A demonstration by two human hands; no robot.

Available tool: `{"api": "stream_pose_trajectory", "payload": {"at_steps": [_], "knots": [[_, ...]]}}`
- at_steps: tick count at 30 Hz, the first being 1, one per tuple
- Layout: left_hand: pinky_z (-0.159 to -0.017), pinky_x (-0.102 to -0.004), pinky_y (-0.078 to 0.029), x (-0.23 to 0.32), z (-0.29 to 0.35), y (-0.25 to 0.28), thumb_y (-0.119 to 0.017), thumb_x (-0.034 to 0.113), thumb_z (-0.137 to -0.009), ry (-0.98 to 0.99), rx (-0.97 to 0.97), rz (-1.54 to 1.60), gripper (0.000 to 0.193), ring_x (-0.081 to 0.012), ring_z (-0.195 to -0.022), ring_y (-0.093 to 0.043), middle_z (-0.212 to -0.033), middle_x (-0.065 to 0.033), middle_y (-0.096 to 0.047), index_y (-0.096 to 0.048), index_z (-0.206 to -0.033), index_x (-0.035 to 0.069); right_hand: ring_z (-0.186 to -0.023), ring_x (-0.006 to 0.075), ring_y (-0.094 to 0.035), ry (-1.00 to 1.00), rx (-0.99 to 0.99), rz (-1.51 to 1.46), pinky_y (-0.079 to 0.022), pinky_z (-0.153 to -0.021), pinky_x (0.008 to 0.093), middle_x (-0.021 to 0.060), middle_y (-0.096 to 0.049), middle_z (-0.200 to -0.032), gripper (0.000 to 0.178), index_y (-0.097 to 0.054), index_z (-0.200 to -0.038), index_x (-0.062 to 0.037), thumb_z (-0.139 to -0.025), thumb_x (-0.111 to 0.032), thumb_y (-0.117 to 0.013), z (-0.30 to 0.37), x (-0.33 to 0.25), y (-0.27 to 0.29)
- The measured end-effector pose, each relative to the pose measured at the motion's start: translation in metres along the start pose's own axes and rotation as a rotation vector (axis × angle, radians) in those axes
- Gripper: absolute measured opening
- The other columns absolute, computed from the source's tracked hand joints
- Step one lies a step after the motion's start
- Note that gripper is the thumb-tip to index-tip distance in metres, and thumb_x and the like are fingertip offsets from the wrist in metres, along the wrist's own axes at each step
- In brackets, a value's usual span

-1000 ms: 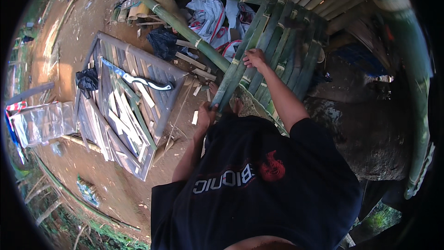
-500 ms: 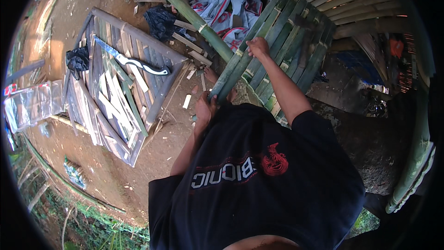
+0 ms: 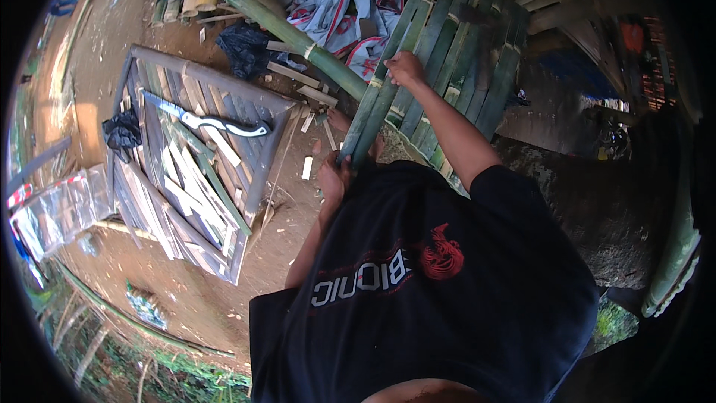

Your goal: The person walks through a cluttered outdoor area and begins working on a bamboo structure. They use a machete to split long bamboo poles into thinner strips and then use a wooden mallet to hammer the strips into place within the structure.

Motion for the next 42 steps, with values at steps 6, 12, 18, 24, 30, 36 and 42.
{"api": "stream_pose_trajectory", "payload": {"at_steps": [6,12,18,24,30,36,42], "knots": [[-0.069,-0.0411,-0.05,0.0,0.0,-0.003,-0.064,0.022,-0.086,-0.01,0.007,0.038,0.029,-0.0343,-0.077,-0.067,-0.082,-0.0222,-0.066,-0.065,-0.101,-0.002,-0.048,0.0154,-0.061,0.011,0.036,0.07,-0.048,-0.044,0.0309,0.0075,-0.064,-0.062,0.025,-0.063,-0.08,-0.0004,-0.086,-0.024,-0.064,-0.001,-0.003,0.001],[-0.07,-0.0366,-0.052,0.005,0.003,-0.001,-0.068,0.02,-0.084,0.021,0.022,0.015,0.035,-0.0298,-0.076,-0.067,-0.086,-0.0207,-0.068,-0.064,-0.108,-0.005,-0.057,0.0243,-0.065,0.069,0.085,0.119,-0.051,-0.062,0.0391,0.0108,-0.063,-0.057,0.028,-0.066,-0.07,-0.0017,-0.084,-0.025,-0.061,-0.002,-0.003,0.0],[-0.069,-0.0361,-0.052,-0.032,0.0,-0.015,-0.07,0.02,-0.085,-0.097,0.078,0.126,0.037,-0.0263,-0.075,-0.067,-0.09,-0.0207,-0.067,-0.063,-0.108,-0.008,-0.055,0.0223,-0.065,0.066,0.079,0.141,-0.051,-0.061,0.0378,0.011,-0.064,-0.059,0.027,-0.065,-0.074,-0.0011,-0.084,-0.026,-0.062,0.001,-0.002,0.001],[-0.072,-0.0309,-0.047,-0.017,0.007,-0.008,-0.067,0.016,-0.088,0.101,-0.037,0.179,0.036,-0.018,-0.079,-0.06,-0.087,-0.0128,-0.066,-0.06,-0.114,-0.008,-0.053,0.0208,-0.064,0.129,0.143,0.177,-0.051,-0.057,0.0373,0.0112,-0.063,-0.06,0.027,-0.064,-0.077,-0.0007,-0.086,-0.027,-0.063,0.0,0.003,-0.001],[-0.056,-0.0248,-0.046,-0.001,0.016,-0.003,-0.067,0.015,-0.088,0.178,-0.051,0.37,0.029,-0.0115,-0.063,-0.058,-0.079,-0.0089,-0.064,-0.062,-0.107,-0.007,-0.055,0.0236,-0.064,0.119,0.17,0.157,-0.049,-0.059,0.0397,0.0126,-0.063,-0.061,0.028,-0.064,-0.078,-0.001,-0.084,-0.029,-0.065,0.008,0.001,-0.001],[-0.054,-0.0235,-0.044,-0.009,0.013,-0.011,-0.066,0.013,-0.089,0.204,-0.053,0.486,0.027,-0.0102,-0.059,-0.055,-0.076,-0.0071,-0.063,-0.061,-0.106,-0.008,-0.07,0.0309,-0.066,0.133,0.221,0.172,-0.05,-0.065,0.0424,0.0156,-0.065,-0.07,0.028,-0.066,-0.081,-0.0024,-0.082,-0.031,-0.067,0.007,0.002,-0.004],[-0.063,-0.0286,-0.047,0.023,0.014,0.002,-0.066,0.015,-0.088,0.13,-0.051,0.262,0.034,-0.0159,-0.069,-0.059,-0.083,-0.0127,-0.066,-0.06,-0.112,-0.008,-0.079,0.0353,-0.065,0.11,0.229,0.199,-0.051,-0.071,0.0455,0.018,-0.067,-0.081,0.025,-0.069,-0.083,-0.0039,-0.08,-0.029,-0.067,0.009,-0.001,-0.002]]}}
Point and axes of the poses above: each hand's wrist, its own z-axis away from the middle knuckle, its own y-axis out of the back of the hand, x = y × z, the point moved 4 cm from there along -z, towards the middle knuckle
